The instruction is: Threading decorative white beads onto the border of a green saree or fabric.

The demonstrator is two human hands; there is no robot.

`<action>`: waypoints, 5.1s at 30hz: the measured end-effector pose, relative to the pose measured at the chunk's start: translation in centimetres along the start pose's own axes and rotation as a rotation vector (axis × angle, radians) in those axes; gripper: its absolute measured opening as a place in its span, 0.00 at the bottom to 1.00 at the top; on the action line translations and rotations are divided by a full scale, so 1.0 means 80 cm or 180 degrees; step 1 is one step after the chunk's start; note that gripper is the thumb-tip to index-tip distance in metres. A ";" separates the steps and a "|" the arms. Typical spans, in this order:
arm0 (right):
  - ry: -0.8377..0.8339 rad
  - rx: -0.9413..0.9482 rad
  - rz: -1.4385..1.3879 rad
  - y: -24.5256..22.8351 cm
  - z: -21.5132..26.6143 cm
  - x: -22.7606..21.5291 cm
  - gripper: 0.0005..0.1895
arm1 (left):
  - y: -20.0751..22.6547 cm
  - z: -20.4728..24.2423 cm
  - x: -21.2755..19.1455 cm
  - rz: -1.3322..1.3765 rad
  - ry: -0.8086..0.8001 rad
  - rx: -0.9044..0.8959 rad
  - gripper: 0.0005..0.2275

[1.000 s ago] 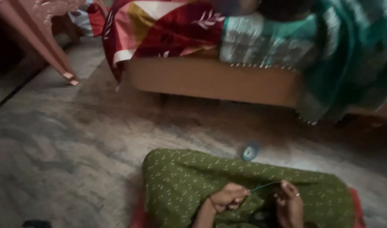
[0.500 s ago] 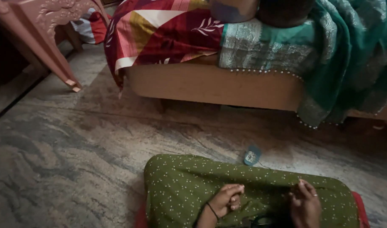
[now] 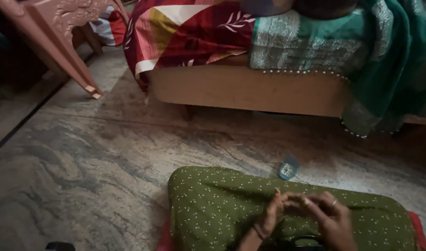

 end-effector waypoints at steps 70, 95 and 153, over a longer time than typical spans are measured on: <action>-0.0212 -0.0126 -0.2525 -0.224 -0.372 0.222 0.05 | 0.347 -0.293 -0.204 0.0013 0.1274 0.0537 0.03; -0.0086 -0.0290 -0.2657 -0.244 -0.361 0.223 0.04 | 0.351 -0.288 -0.201 -0.0003 0.1444 0.0477 0.03; -0.0130 -0.0115 -0.3125 -0.259 -0.345 0.226 0.05 | 0.400 -0.268 -0.190 -0.1114 0.1623 0.1410 0.04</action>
Point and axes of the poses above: each hand's wrist, its own z-axis away from the middle knuckle, its own x-axis out of the palm, y = z × x, the point moved 10 cm from there along -z, towards the middle knuckle
